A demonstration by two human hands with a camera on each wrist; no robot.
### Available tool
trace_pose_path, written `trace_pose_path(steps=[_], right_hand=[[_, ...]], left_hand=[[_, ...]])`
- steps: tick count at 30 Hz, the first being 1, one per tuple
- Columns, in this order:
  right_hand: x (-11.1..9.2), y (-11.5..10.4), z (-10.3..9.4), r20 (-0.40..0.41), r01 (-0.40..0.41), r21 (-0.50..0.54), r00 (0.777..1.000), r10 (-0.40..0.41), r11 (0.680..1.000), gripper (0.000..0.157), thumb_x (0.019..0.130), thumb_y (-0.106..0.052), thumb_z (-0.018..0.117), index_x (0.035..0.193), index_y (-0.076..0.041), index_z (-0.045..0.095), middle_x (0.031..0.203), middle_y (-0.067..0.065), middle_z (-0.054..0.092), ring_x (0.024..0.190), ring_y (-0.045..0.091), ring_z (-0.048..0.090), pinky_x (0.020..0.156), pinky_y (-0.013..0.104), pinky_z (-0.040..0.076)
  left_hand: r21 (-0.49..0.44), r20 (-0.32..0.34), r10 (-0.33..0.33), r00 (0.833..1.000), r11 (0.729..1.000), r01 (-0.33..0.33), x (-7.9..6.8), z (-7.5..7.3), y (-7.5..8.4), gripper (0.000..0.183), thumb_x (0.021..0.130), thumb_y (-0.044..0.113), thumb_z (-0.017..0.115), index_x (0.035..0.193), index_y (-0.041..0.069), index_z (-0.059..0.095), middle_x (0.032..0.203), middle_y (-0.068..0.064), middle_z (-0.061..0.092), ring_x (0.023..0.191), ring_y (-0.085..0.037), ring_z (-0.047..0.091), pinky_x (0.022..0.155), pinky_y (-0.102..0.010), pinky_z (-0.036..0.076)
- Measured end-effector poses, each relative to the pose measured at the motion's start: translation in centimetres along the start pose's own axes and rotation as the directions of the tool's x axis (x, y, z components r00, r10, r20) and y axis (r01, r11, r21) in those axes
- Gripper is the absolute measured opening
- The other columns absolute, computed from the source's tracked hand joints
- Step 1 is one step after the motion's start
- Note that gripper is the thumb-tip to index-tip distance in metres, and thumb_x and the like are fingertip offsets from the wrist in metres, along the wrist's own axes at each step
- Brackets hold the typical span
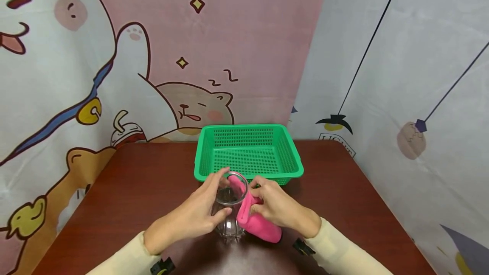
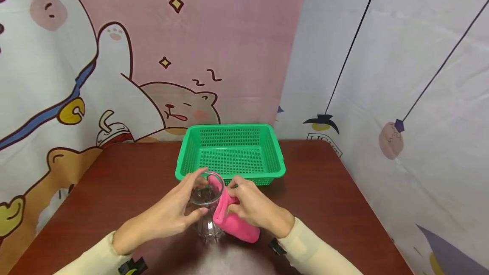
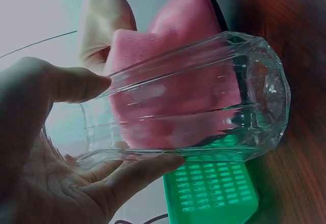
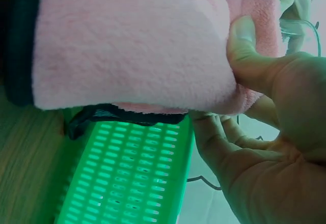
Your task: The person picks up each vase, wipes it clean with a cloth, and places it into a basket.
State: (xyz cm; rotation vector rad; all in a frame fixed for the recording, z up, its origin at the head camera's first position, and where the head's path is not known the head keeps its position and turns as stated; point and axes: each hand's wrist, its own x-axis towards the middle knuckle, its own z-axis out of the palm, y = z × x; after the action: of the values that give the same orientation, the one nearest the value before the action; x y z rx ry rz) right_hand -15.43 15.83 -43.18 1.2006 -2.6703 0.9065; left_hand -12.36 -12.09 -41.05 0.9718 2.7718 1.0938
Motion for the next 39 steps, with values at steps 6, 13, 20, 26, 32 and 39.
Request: trace_pose_path(steps=[6, 13, 20, 26, 32, 39], right_hand=[[-0.1, 0.6, 0.3, 0.039, 0.016, -0.009, 0.999, -0.016, 1.000, 0.035, 0.094, 0.002, 0.094, 0.074, -0.018, 0.073, 0.108, 0.003, 0.071, 0.105, 0.016, 0.073, 0.083, 0.022, 0.060], [0.1, 1.2, 0.8, 0.093, 0.010, -0.011, 0.996, -0.008, 1.000, 0.028, 0.095, 0.005, 0.091, 0.085, -0.019, 0.082, 0.107, 0.001, 0.070, 0.109, 0.017, 0.074, 0.088, 0.023, 0.064], [-0.2, 1.8, 1.4, 0.112, 0.005, -0.049, 0.994, 0.000, 0.999, 0.027, 0.093, 0.004, 0.094, 0.082, -0.017, 0.081, 0.105, 0.003, 0.071, 0.105, 0.016, 0.074, 0.084, 0.021, 0.063], [-0.6, 2.4, 2.0, 0.135, 0.042, -0.098, 0.990, -0.029, 0.994, 0.027, 0.090, 0.004, 0.095, 0.103, -0.019, 0.089, 0.095, -0.001, 0.070, 0.101, 0.012, 0.070, 0.082, 0.019, 0.061], [-0.8, 2.7, 2.4, 0.151, 0.039, -0.108, 0.988, -0.022, 0.993, 0.034, 0.084, 0.008, 0.093, 0.102, -0.022, 0.089, 0.087, -0.003, 0.065, 0.093, 0.006, 0.063, 0.075, 0.017, 0.054], [-0.9, 2.6, 2.5, 0.171, -0.001, -0.120, 0.985, 0.022, 0.993, 0.033, 0.084, 0.004, 0.097, 0.099, -0.024, 0.087, 0.087, -0.007, 0.066, 0.091, 0.004, 0.061, 0.075, 0.018, 0.050]], left_hand=[[0.006, 0.010, -0.012, 1.000, 1.000, 0.012, 0.1, 0.1, 0.1, 0.098, 0.108, 0.020, 0.084, 0.183, 0.010, 0.022, 0.159, -0.011, 0.058, 0.137, -0.029, 0.069, 0.109, -0.050, 0.061], [0.008, 0.014, -0.021, 1.000, 1.000, 0.021, 0.0, -0.2, -0.1, 0.099, 0.109, 0.018, 0.083, 0.184, 0.011, 0.019, 0.160, -0.010, 0.057, 0.125, -0.024, 0.070, 0.101, -0.043, 0.060], [0.014, 0.015, 0.000, 1.000, 1.000, 0.000, 0.1, -0.2, -0.2, 0.099, 0.109, 0.019, 0.084, 0.184, 0.010, 0.019, 0.160, -0.015, 0.058, 0.139, -0.031, 0.070, 0.108, -0.051, 0.063], [0.014, 0.012, 0.009, 1.000, 1.000, -0.009, 0.2, -0.2, -0.2, 0.099, 0.109, 0.018, 0.084, 0.183, 0.009, 0.019, 0.159, -0.016, 0.058, 0.144, -0.032, 0.069, 0.114, -0.057, 0.061], [0.015, 0.012, 0.010, 1.000, 1.000, -0.010, 0.2, -0.3, -0.1, 0.099, 0.108, 0.018, 0.084, 0.183, 0.010, 0.020, 0.159, -0.015, 0.058, 0.140, -0.032, 0.070, 0.106, -0.049, 0.063], [0.006, 0.024, -0.005, 1.000, 1.000, 0.005, 0.0, -0.3, -0.1, 0.099, 0.109, 0.021, 0.084, 0.183, 0.010, 0.019, 0.160, -0.015, 0.058, 0.133, -0.031, 0.071, 0.100, -0.042, 0.063]])
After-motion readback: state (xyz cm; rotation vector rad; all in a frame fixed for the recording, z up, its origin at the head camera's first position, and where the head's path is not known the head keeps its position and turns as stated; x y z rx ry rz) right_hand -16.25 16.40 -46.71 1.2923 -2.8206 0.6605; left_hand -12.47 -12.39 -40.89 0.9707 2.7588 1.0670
